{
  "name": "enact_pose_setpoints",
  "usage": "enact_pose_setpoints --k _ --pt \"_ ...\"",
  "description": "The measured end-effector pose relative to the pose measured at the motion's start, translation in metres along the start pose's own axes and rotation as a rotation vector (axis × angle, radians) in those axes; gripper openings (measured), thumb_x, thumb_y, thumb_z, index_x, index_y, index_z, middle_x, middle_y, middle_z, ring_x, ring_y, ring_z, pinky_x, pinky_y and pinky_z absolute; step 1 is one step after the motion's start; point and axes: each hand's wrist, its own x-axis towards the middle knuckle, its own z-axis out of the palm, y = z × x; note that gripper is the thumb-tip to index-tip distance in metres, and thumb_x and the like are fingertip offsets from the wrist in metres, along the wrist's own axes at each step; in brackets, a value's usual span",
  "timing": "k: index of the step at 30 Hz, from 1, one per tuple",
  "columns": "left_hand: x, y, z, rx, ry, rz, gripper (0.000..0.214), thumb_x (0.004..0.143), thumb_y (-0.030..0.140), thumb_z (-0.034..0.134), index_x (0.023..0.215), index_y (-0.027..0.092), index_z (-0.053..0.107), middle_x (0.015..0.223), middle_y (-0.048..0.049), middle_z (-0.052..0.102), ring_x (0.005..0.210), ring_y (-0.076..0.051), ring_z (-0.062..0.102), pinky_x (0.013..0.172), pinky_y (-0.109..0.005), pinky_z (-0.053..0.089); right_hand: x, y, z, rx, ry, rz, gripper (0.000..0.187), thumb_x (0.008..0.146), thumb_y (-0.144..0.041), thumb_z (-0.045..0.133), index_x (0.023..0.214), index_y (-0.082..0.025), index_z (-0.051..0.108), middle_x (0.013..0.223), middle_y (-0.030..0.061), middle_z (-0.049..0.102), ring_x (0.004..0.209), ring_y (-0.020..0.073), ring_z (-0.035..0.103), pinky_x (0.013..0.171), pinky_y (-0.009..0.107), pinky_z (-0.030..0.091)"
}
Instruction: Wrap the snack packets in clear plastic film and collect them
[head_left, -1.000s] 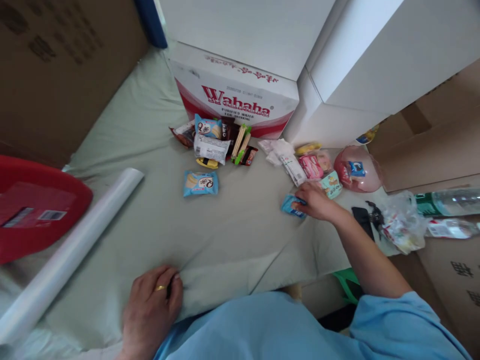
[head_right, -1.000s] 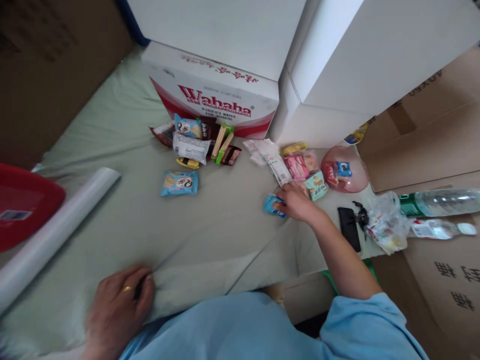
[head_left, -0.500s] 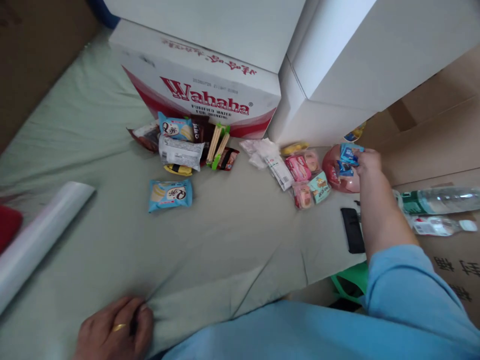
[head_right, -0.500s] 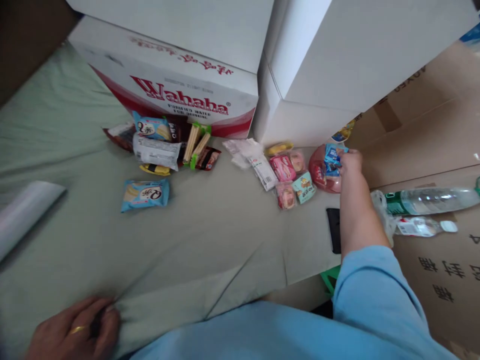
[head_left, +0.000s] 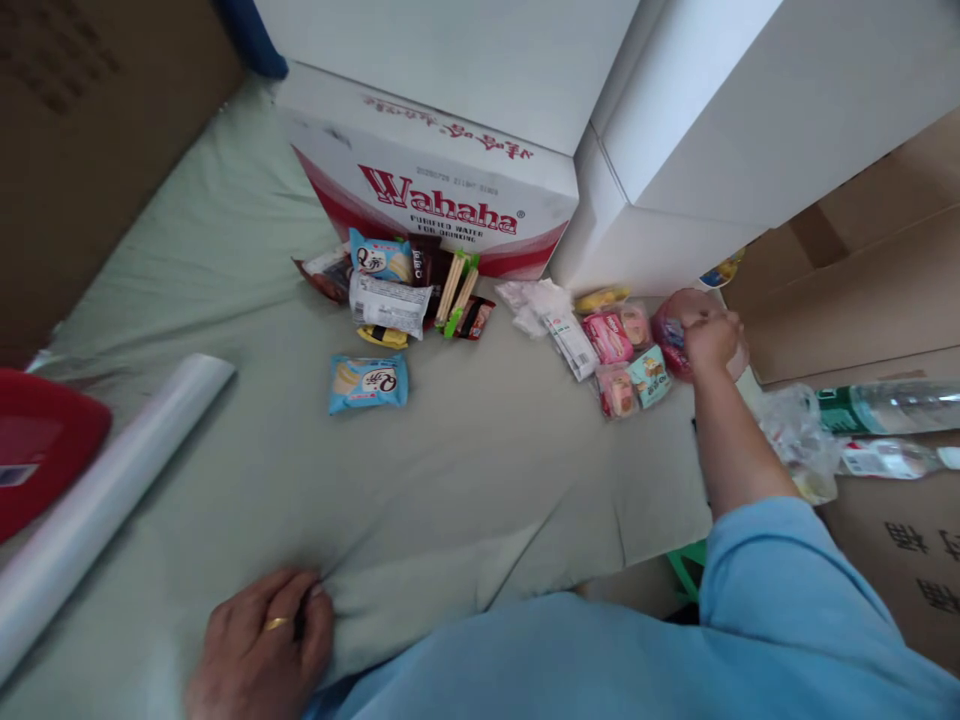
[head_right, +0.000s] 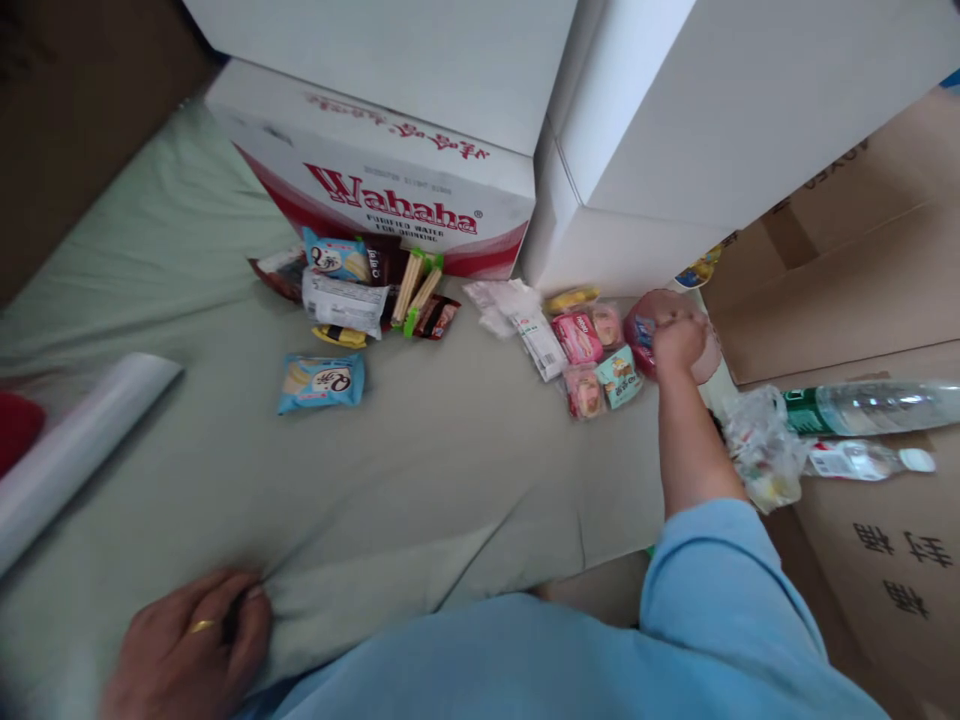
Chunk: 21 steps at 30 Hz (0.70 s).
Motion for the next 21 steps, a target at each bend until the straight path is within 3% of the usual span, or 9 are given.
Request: enact_pose_setpoints --k 2,4,7,10,15,21 --pt "-0.001 0.000 0.000 -0.012 0.000 0.007 0.028 0.098 0.032 0.050 0.092 0.017 0.072 0.094 -0.0169 0.074 0.086 -0.032 0.065 0.080 -0.048 0.057 -0.028 0.000 -0.011 0.029 0.091 0.013 0.045 0.100 -0.015 0.032 0.128 -0.007 0.066 0.131 0.0306 0.061 0.118 0.0331 0.057 0.100 0.048 0.042" --pt "0.000 0.000 0.000 -0.023 0.003 0.022 0.027 0.098 0.032 0.050 0.092 0.016 0.072 0.094 -0.0171 0.074 0.086 -0.032 0.065 0.081 -0.048 0.057 -0.067 -0.002 -0.016 0.097 0.091 -0.031 0.042 0.100 -0.018 0.033 0.124 -0.012 0.068 0.118 0.0205 0.071 0.105 0.0283 0.063 0.096 0.041 0.046" --pt "0.002 0.000 0.000 -0.029 0.016 0.034 0.027 0.098 0.031 0.050 0.092 0.016 0.071 0.093 -0.0174 0.074 0.085 -0.032 0.065 0.081 -0.049 0.057 -0.127 -0.011 -0.008 0.209 -0.109 -0.205 0.038 0.098 -0.029 0.042 0.117 -0.014 0.072 0.103 0.0146 0.076 0.090 0.0275 0.067 0.087 0.039 0.049" --pt "0.003 0.000 -0.001 -0.034 0.016 0.033 0.028 0.099 0.032 0.049 0.091 0.017 0.071 0.094 -0.0171 0.074 0.086 -0.032 0.065 0.082 -0.049 0.057 -0.162 -0.024 0.006 0.161 -0.201 -0.284 0.045 0.101 -0.038 0.040 0.113 -0.015 0.075 0.109 0.0185 0.076 0.099 0.0306 0.065 0.092 0.042 0.048" --pt "0.003 0.001 -0.001 -0.036 -0.019 -0.002 0.030 0.099 0.034 0.048 0.090 0.017 0.072 0.095 -0.0168 0.074 0.088 -0.032 0.066 0.085 -0.049 0.058 -0.168 -0.035 0.015 0.175 -0.237 -0.190 0.052 0.103 -0.047 0.033 0.113 -0.016 0.075 0.109 0.0185 0.076 0.100 0.0301 0.064 0.094 0.042 0.046" --pt "0.002 0.004 -0.002 -0.038 -0.034 -0.043 0.029 0.099 0.032 0.049 0.091 0.016 0.072 0.096 -0.0178 0.074 0.090 -0.032 0.066 0.088 -0.050 0.057 -0.169 -0.048 0.019 0.390 -0.424 0.038 0.056 0.093 -0.073 0.045 0.084 -0.022 0.066 0.079 0.0088 0.068 0.077 0.0263 0.060 0.072 0.035 0.047"
